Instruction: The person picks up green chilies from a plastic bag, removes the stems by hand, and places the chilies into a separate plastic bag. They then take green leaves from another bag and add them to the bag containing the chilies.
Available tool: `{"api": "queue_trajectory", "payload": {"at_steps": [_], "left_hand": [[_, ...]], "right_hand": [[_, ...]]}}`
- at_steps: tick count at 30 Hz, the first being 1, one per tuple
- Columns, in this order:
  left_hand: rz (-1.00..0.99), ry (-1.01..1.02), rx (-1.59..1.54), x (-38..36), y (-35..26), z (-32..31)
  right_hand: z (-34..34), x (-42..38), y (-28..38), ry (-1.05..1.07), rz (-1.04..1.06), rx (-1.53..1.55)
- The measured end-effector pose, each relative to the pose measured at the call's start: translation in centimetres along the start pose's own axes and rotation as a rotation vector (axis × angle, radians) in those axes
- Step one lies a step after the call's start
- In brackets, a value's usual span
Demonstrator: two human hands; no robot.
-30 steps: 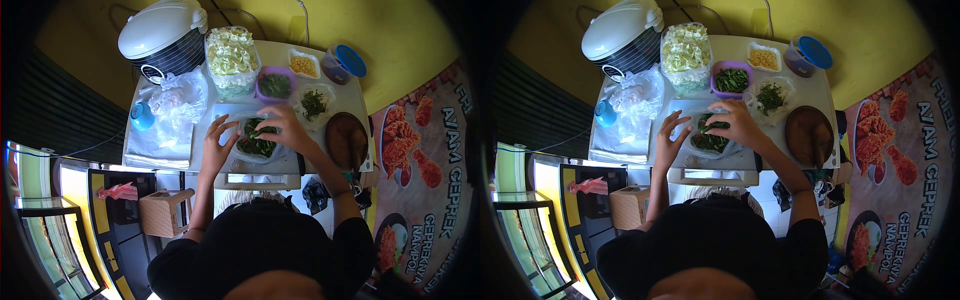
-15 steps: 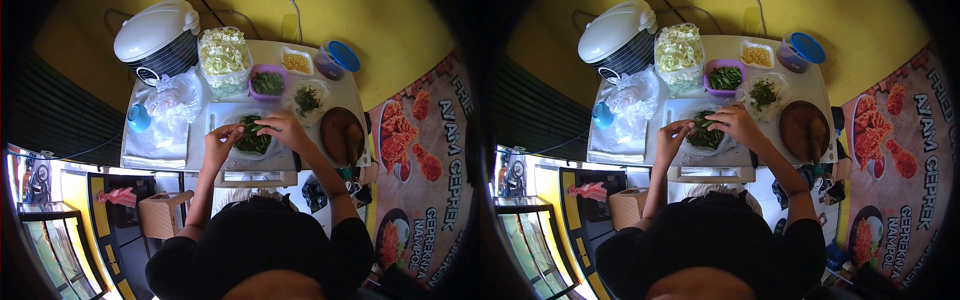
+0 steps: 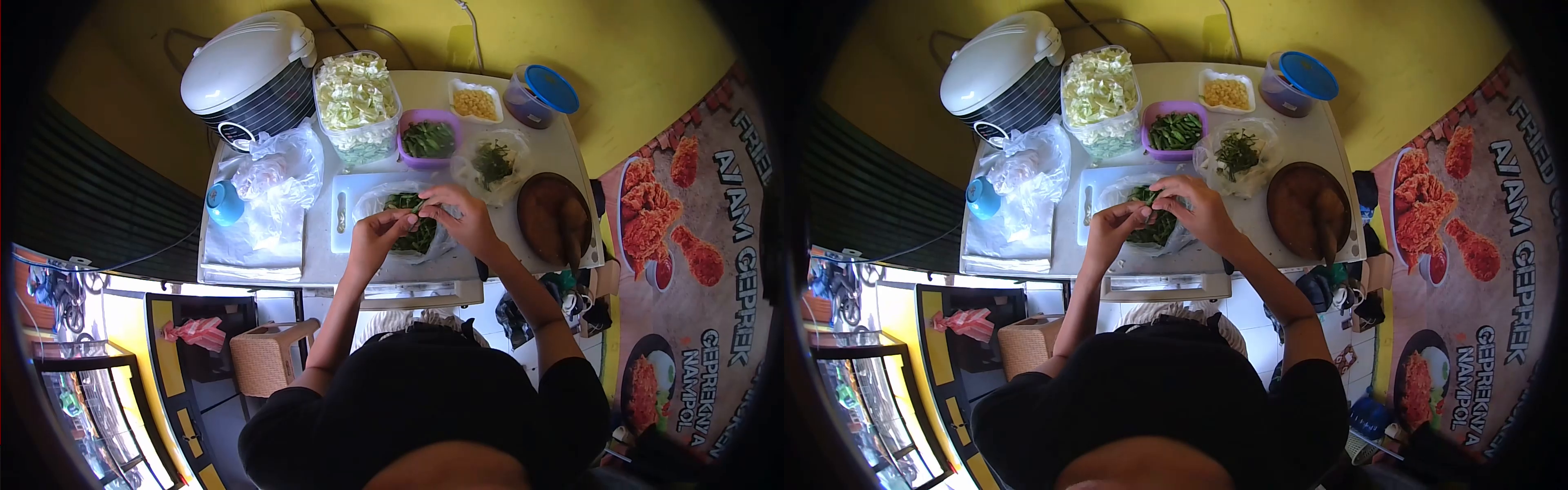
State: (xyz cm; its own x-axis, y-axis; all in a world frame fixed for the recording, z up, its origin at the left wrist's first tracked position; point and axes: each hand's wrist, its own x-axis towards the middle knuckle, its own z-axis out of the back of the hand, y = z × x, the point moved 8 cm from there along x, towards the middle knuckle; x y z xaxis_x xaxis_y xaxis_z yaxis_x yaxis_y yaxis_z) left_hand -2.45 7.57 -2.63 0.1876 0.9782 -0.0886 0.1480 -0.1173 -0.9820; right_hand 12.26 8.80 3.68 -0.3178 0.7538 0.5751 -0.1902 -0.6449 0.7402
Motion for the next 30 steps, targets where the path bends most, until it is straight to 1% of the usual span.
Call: {"api": "queue_trajectory", "payload": {"at_steps": [1, 2, 3, 5, 7, 8, 10, 12, 14, 16, 17, 18, 19, 21, 22, 23, 24, 25, 26, 27, 28, 29, 30], "left_hand": [[0.0, 0.004, 0.001, 0.0, -0.2, 0.0], [0.01, 0.049, 0.051, 0.0, -0.2, -0.3], [0.02, 0.095, 0.102, 0.0, -0.2, -0.6], [-0.004, 0.133, 0.084, 0.0, -0.3, -1.2], [-0.031, 0.172, 0.066, 0.0, -0.5, -1.8], [-0.031, 0.185, 0.046, -0.1, -0.6, -2.1], [-0.032, 0.205, 0.027, 0.2, -0.8, -2.6], [-0.032, 0.288, 0.02, 0.4, -1.0, -3.1], [-0.024, 0.309, 0.033, 0.5, -1.5, -3.3], [-0.017, 0.332, 0.046, 0.7, -2.1, -3.6], [0.001, 0.395, 0.091, 0.6, -2.2, -4.0], [0.017, 0.457, 0.136, 0.6, -2.2, -4.4], [0.018, 0.464, 0.136, 0.8, -2.5, -4.6], [0.091, 0.558, 0.171, 0.8, -2.2, -5.3], [0.089, 0.564, 0.174, 0.8, -2.1, -5.7], [0.112, 0.523, 0.097, 0.9, -2.0, -6.0], [0.133, 0.481, 0.02, 1.1, -1.8, -6.2], [0.13, 0.485, 0.024, 1.1, -1.7, -6.7], [0.157, 0.429, -0.001, 1.3, -1.4, -6.8], [0.184, 0.372, -0.026, 1.5, -1.0, -6.8], [0.182, 0.377, -0.026, 1.5, -0.6, -7.3], [0.183, 0.349, -0.074, 1.5, -0.2, -7.5], [0.184, 0.321, -0.122, 1.6, 0.1, -7.6]], "right_hand": [[0.2, -0.2, 0.4, -0.017, 0.075, -0.034], [0.4, -0.4, 0.3, -0.02, 0.074, -0.037], [0.6, -0.6, 0.2, -0.046, 0.039, -0.013], [1.0, -1.0, 0.5, -0.075, 0.006, 0.007], [1.2, -1.3, 0.0, -0.074, -0.148, 0.117], [1.6, -1.4, 0.2, -0.078, -0.147, 0.113], [1.6, -1.7, -0.7, -0.016, -0.295, 0.189], [2.2, -1.8, -1.1, -0.016, -0.295, 0.188], [2.8, -1.9, -1.7, -0.017, -0.295, 0.188], [3.4, -1.6, -0.1, 0.01, -0.037, 0.093], [3.9, -1.8, -0.1, 0.005, -0.04, 0.088], [3.9, -1.7, 0.3, 0.074, -0.05, 0.076], [3.8, -1.8, 0.5, 0.144, -0.06, 0.064], [4.6, -1.8, 1.0, 0.142, -0.051, 0.058], [4.8, -1.8, 1.1, 0.145, -0.039, 0.056], [4.9, -1.9, 1.2, 0.139, -0.036, 0.052], [5.3, -2.2, 1.2, 0.07, -0.036, 0.0], [5.7, -2.4, 1.3, 0.001, -0.036, -0.052], [5.6, -2.7, 1.1, -0.003, -0.033, -0.055], [6.0, -3.0, 1.5, -0.086, 0.047, -0.15], [6.4, -3.3, 1.9, -0.168, 0.127, -0.245], [6.3, -3.5, 1.6, -0.17, 0.127, -0.25], [6.4, -3.6, 2.1, -0.218, 0.191, -0.315]]}}
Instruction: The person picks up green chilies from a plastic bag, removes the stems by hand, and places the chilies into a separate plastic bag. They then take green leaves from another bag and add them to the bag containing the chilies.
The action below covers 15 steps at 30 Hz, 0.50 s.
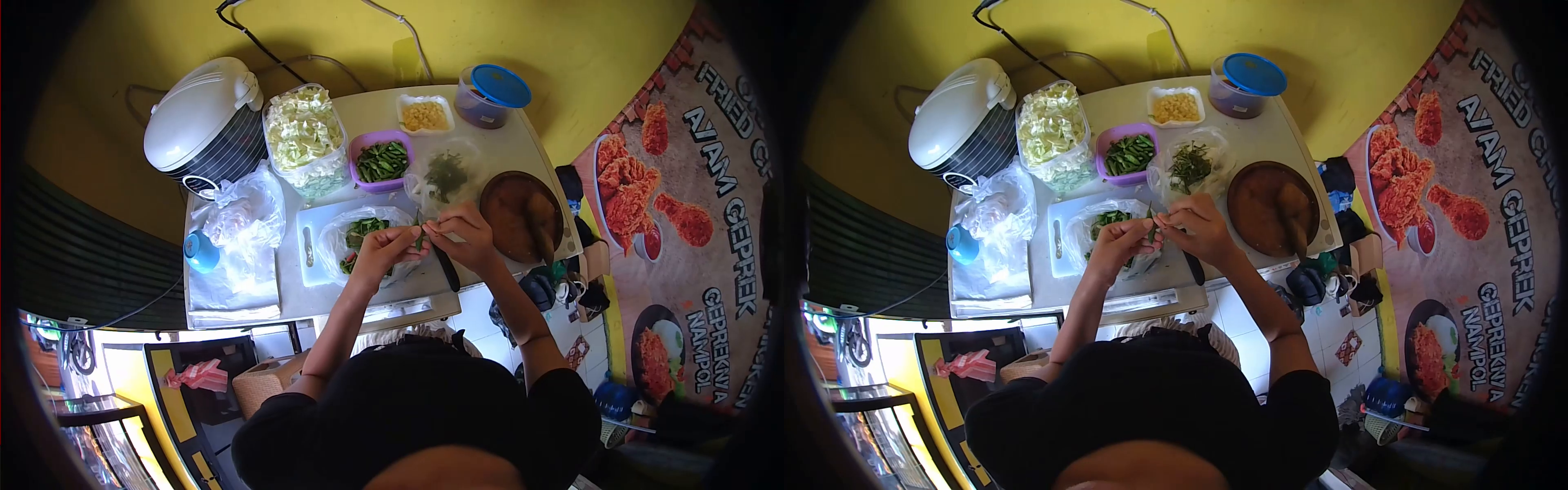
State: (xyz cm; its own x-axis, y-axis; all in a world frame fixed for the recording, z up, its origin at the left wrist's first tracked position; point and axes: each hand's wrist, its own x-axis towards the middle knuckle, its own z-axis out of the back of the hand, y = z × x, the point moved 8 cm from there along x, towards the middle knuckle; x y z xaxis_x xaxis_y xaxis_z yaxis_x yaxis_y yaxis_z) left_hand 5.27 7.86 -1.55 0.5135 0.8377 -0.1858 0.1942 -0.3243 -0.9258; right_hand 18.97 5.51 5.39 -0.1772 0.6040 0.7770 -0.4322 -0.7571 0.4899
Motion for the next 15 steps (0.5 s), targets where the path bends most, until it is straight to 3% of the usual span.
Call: {"api": "queue_trajectory", "payload": {"at_steps": [2, 4, 6, 8, 9, 11, 13, 15], "left_hand": [[-0.003, -0.016, -0.019, 0.7, 0.0, 0.2], [-0.296, -0.16, 0.234, 1.9, -2.7, 2.2], [-0.413, -0.389, 0.432, 2.9, -5.9, 4.3], [-0.472, -0.518, 0.865, 3.9, -9.5, 4.4], [-0.471, -0.518, 0.865, 5.2, -9.4, 5.4], [-0.753, -0.475, 1.017, 6.7, -9.4, 5.7], [-0.694, -0.466, 0.958, 6.5, -9.3, 5.7], [-0.636, -0.453, 0.899, 5.7, -9.1, 5.3]], "right_hand": [[0.7, 0.2, 0.3, -0.054, 0.065, -0.066], [2.5, 1.5, -1.9, -0.139, -0.195, -0.061], [3.7, 2.3, -4.0, -0.148, -0.307, -0.085], [4.1, 2.8, -6.1, -0.116, -0.316, -0.091], [4.1, 2.8, -6.9, -0.086, -0.32, -0.099], [4.1, 2.6, -7.8, -0.033, -0.285, -0.168], [3.8, 3.1, -7.4, 0.014, -0.244, -0.24], [3.5, 3.0, -6.3, -0.025, -0.263, -0.108]]}}
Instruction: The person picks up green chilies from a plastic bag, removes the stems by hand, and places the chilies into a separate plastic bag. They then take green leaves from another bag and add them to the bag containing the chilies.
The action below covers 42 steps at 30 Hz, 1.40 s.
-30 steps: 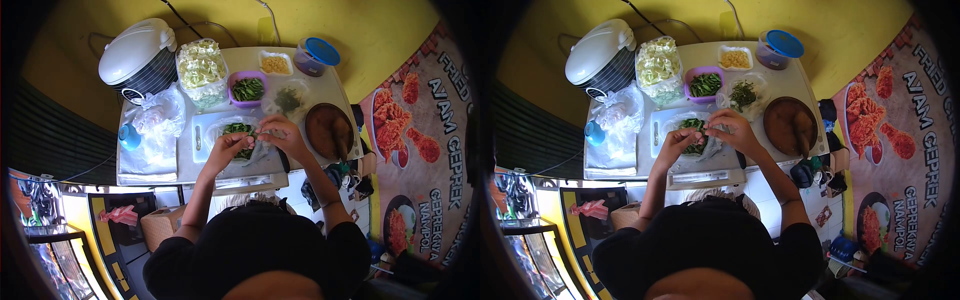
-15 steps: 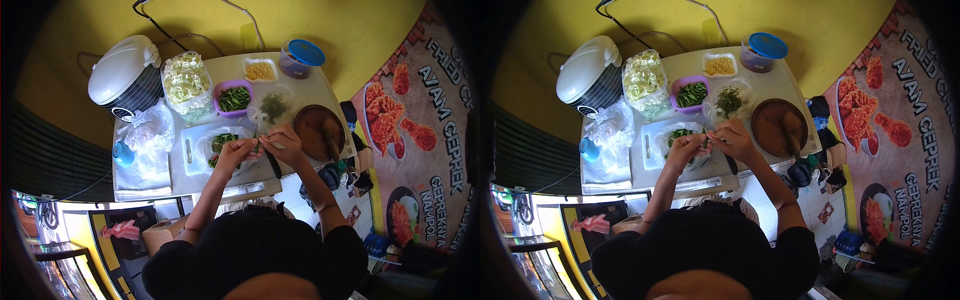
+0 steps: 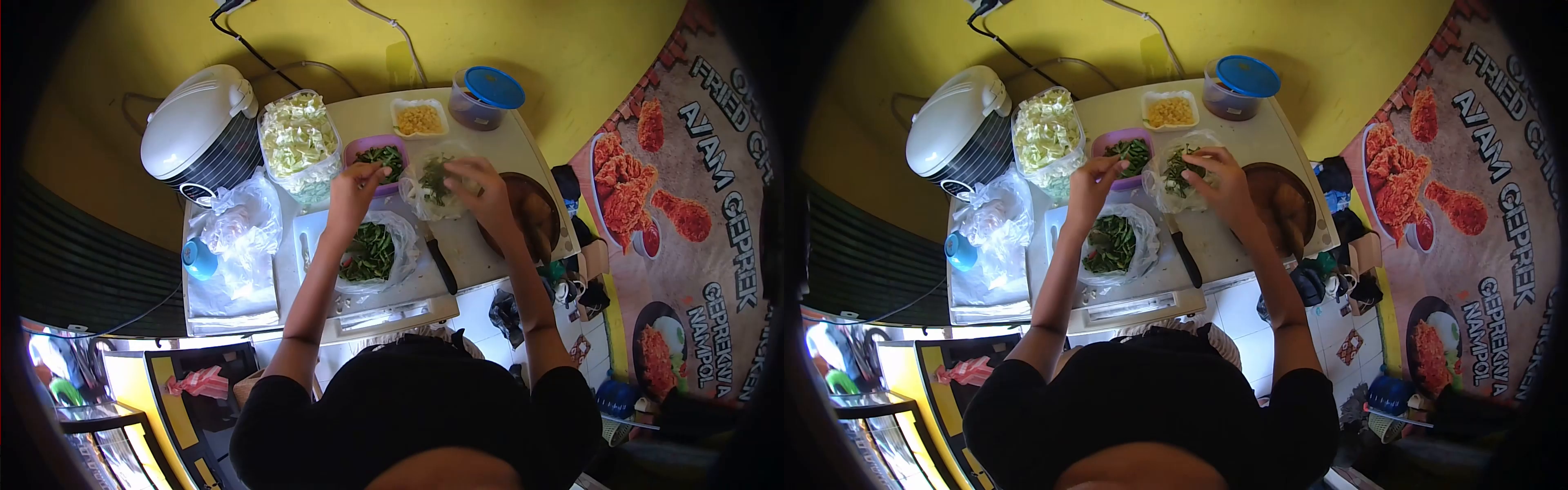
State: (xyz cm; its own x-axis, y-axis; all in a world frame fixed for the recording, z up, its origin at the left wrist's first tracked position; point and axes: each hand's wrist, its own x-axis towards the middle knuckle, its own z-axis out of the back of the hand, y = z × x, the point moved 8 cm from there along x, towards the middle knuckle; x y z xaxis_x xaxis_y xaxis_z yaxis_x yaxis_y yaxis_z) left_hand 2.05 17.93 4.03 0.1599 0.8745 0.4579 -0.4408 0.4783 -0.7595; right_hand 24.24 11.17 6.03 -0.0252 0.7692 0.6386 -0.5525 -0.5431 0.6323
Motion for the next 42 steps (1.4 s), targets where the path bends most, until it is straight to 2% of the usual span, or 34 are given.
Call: {"api": "queue_trajectory", "payload": {"at_steps": [1, 2, 3, 4, 5, 7, 9, 14, 16, 18, 19, 21, 23, 24, 29, 42], "left_hand": [[0.042, 0.108, -0.12, -0.7, -0.5, -0.7], [0.089, 0.218, -0.24, -1.5, -1.1, -1.4], [0.094, 0.222, -0.242, -1.9, -1.8, -1.4], [0.082, 0.292, -0.311, -2.5, -2.9, -1.8], [0.072, 0.361, -0.38, -3.1, -3.7, -2.1], [0.029, 0.378, -0.317, -3.5, -4.8, -1.6], [-0.023, 0.39, -0.252, -3.8, -5.0, -1.3], [0.165, 0.554, -0.522, -5.1, -3.7, -1.8], [0.155, 0.523, -0.522, -5.1, -3.6, -1.7], [0.141, 0.495, -0.522, -5.1, -3.6, -2.0], [0.116, 0.436, -0.511, -5.0, -3.8, -2.0], [0.09, 0.377, -0.5, -5.2, -3.8, -2.6], [0.276, 0.3, -0.607, -5.8, -2.4, -3.4], [0.275, 0.302, -0.606, -5.9, -2.5, -3.6], [0.336, 0.268, -0.396, -6.5, -2.3, -3.3], [0.303, 0.063, -0.343, -7.5, -3.4, -3.8]], "right_hand": [[0.1, 0.1, 1.3, -0.005, 0.001, -0.004], [-0.6, 0.1, 2.0, 0.075, -0.116, 0.127], [-1.6, -0.1, 2.1, 0.158, -0.237, 0.26], [-2.1, -0.3, 2.3, 0.161, -0.245, 0.26], [-2.8, -0.3, 2.6, 0.188, -0.218, 0.286], [-3.5, -0.5, 2.5, 0.216, -0.194, 0.313], [-3.7, -0.4, 2.8, 0.204, -0.044, 0.329], [-3.7, -0.9, 4.2, 0.311, -0.025, 0.331], [-3.9, -1.3, 4.4, 0.328, -0.036, 0.312], [-2.9, -1.4, 4.9, 0.164, 0.093, 0.19], [-3.1, -1.6, 4.9, 0.164, 0.094, 0.19], [-2.1, -1.8, 5.7, -0.045, 0.204, 0.075], [-2.3, -2.2, 5.6, -0.093, 0.248, 0.03], [-2.3, -2.5, 5.7, -0.14, 0.29, -0.013], [-3.4, -3.8, 4.3, -0.163, 0.308, -0.055], [-3.1, -4.6, 3.6, -0.251, 0.308, -0.071]]}}
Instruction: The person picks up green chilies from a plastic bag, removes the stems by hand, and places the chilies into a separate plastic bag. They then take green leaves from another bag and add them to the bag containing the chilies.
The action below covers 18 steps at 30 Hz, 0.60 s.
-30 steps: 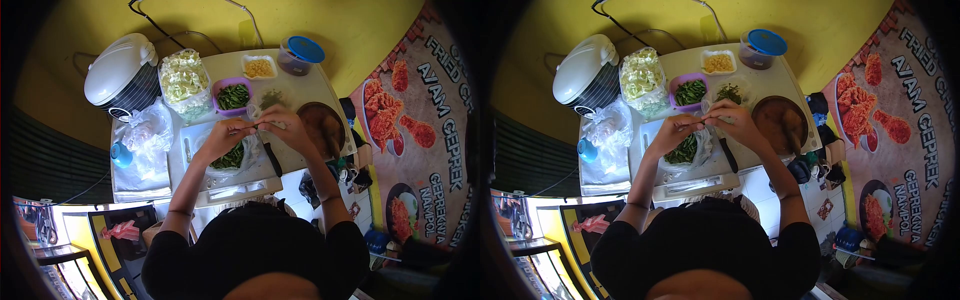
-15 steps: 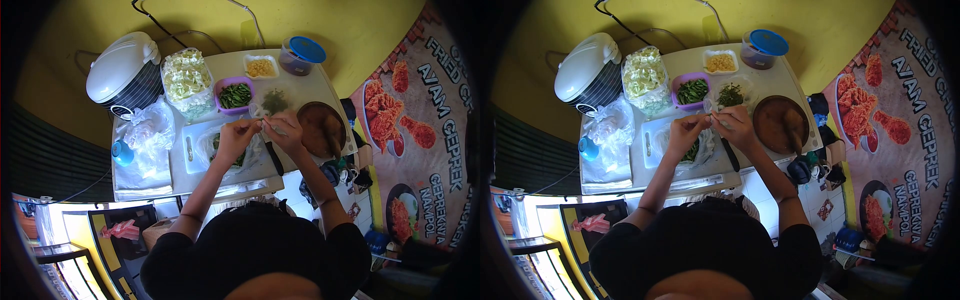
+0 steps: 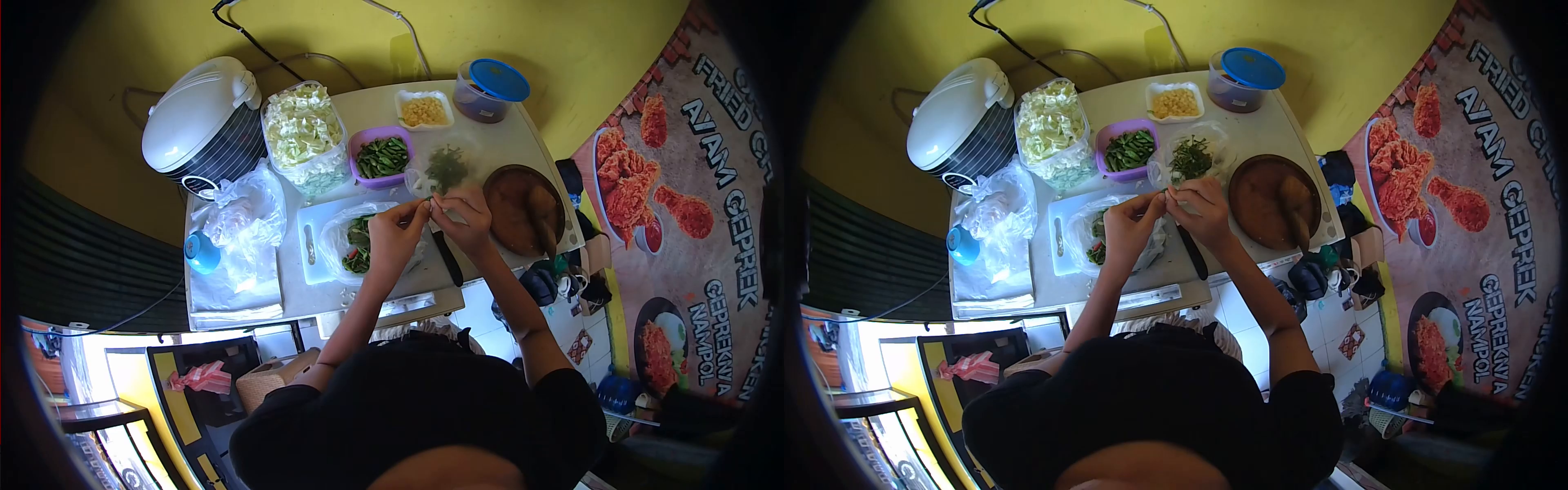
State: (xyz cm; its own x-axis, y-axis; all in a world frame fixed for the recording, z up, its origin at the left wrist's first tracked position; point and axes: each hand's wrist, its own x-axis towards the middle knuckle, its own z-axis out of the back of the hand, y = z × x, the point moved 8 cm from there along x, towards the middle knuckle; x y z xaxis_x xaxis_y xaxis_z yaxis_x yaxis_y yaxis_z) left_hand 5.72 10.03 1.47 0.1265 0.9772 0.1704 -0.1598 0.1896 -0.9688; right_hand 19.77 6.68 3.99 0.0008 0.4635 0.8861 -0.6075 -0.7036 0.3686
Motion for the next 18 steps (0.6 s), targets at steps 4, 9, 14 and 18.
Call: {"api": "queue_trajectory", "payload": {"at_steps": [4, 9, 14, 18], "left_hand": [[0.008, -0.009, -0.016, -0.2, 0.3, -0.6], [-0.004, -0.002, -0.045, 0.7, -0.8, 0.1], [-0.19, -0.12, 0.062, 4.7, -2.3, 5.2], [-0.308, -0.086, 0.461, 7.5, -1.7, 6.9]], "right_hand": [[0.5, 0.2, 0.3, -0.019, 0.026, -0.028], [1.2, 2.1, -0.2, -0.006, -0.103, 0.024], [4.7, 3.8, -3.4, -0.085, -0.344, 0.042], [4.6, 4.8, -5.6, 0.105, -0.393, -0.019]]}}
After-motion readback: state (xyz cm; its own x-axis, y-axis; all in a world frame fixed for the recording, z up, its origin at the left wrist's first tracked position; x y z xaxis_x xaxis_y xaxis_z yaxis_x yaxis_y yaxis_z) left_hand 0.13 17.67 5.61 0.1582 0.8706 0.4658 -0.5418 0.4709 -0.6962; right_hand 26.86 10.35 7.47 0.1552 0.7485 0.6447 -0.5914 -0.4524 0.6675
